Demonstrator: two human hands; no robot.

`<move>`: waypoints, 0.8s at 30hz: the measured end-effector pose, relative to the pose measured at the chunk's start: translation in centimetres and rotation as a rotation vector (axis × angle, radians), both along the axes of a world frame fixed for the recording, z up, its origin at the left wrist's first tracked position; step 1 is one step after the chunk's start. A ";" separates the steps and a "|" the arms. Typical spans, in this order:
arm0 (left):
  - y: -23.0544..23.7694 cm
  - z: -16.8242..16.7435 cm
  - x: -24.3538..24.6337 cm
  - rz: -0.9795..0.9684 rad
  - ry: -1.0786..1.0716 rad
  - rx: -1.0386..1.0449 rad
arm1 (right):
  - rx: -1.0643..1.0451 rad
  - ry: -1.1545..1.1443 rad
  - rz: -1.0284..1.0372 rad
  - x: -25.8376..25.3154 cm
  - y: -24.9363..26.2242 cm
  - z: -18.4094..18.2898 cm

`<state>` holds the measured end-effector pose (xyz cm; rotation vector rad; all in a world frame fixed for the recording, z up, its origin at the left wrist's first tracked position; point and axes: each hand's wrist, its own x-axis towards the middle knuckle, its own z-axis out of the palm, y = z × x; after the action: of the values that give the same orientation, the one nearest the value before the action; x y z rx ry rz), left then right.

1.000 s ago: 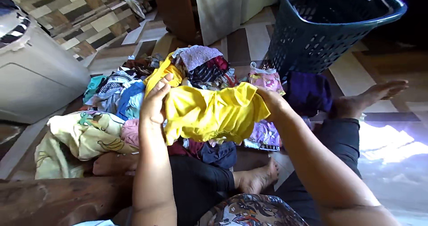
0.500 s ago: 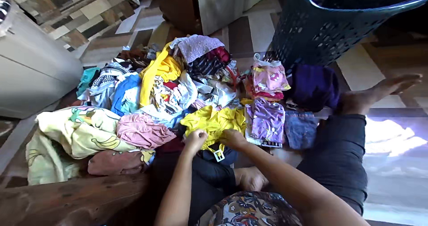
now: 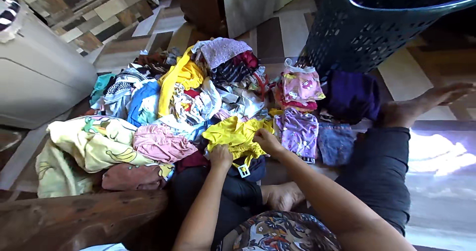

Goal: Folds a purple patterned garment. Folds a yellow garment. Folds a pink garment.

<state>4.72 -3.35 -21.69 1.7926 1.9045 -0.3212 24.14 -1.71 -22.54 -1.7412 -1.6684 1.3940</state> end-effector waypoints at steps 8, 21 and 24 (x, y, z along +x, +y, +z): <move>-0.4 3.8 2.9 0.563 -1.148 -0.032 | -0.065 -0.158 0.030 -0.7 -0.7 -1.0; -0.2 4.7 2.8 0.256 -1.204 -0.046 | -0.206 0.824 -0.492 1.6 0.6 10.6; 0.2 3.2 3.3 0.413 -1.098 0.062 | -0.171 0.699 -0.353 1.1 -0.8 10.3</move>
<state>8.01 -3.19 -18.53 1.1249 1.3687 0.7316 25.19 -2.55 -12.20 -1.3048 -0.8510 1.7257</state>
